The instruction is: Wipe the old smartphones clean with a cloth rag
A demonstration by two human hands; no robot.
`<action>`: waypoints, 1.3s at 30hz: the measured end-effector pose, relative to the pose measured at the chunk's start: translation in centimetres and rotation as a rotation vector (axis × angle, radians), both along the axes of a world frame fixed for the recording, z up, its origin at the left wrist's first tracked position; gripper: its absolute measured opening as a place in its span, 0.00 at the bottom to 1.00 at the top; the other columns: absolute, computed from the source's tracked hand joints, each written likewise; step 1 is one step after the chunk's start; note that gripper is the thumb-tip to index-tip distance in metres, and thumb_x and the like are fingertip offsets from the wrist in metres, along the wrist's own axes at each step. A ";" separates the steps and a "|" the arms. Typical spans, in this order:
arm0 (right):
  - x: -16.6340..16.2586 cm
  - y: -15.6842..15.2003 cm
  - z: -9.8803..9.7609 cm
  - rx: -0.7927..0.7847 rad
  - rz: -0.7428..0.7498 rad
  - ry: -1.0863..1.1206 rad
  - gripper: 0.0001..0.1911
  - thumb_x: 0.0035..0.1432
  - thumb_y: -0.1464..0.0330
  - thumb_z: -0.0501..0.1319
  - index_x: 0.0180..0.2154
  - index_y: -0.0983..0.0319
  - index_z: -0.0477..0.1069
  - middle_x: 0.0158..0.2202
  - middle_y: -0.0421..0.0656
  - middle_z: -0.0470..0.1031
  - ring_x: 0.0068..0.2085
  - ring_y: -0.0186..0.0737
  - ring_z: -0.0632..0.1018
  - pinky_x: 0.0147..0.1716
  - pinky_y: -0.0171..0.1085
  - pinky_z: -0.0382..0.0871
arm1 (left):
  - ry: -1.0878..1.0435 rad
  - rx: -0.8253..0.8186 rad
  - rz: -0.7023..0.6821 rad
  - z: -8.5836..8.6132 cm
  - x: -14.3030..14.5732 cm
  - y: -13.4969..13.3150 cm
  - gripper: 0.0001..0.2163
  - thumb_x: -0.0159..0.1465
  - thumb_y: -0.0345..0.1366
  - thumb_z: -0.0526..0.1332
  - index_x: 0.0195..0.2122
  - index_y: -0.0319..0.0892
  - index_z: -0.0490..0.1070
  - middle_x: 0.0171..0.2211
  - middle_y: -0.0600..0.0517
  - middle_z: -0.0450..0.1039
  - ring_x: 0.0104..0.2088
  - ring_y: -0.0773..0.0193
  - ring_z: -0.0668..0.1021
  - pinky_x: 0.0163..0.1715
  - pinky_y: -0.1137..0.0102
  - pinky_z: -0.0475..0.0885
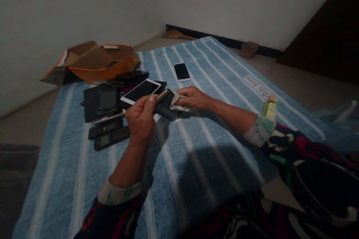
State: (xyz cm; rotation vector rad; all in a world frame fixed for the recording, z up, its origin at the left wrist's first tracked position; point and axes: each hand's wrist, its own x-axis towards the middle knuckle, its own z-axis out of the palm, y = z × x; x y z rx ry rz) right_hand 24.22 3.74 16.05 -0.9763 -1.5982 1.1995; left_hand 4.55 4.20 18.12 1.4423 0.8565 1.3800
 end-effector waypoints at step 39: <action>0.7 -0.8 -2.8 -0.099 -0.149 -0.039 0.16 0.48 0.59 0.66 0.32 0.66 0.74 0.24 0.36 0.70 0.24 0.31 0.69 0.25 0.31 0.60 | 0.097 0.134 0.097 0.1 -1.2 1.0 0.07 0.62 0.36 0.64 0.33 0.41 0.82 0.29 0.52 0.82 0.29 0.64 0.78 0.33 0.71 0.72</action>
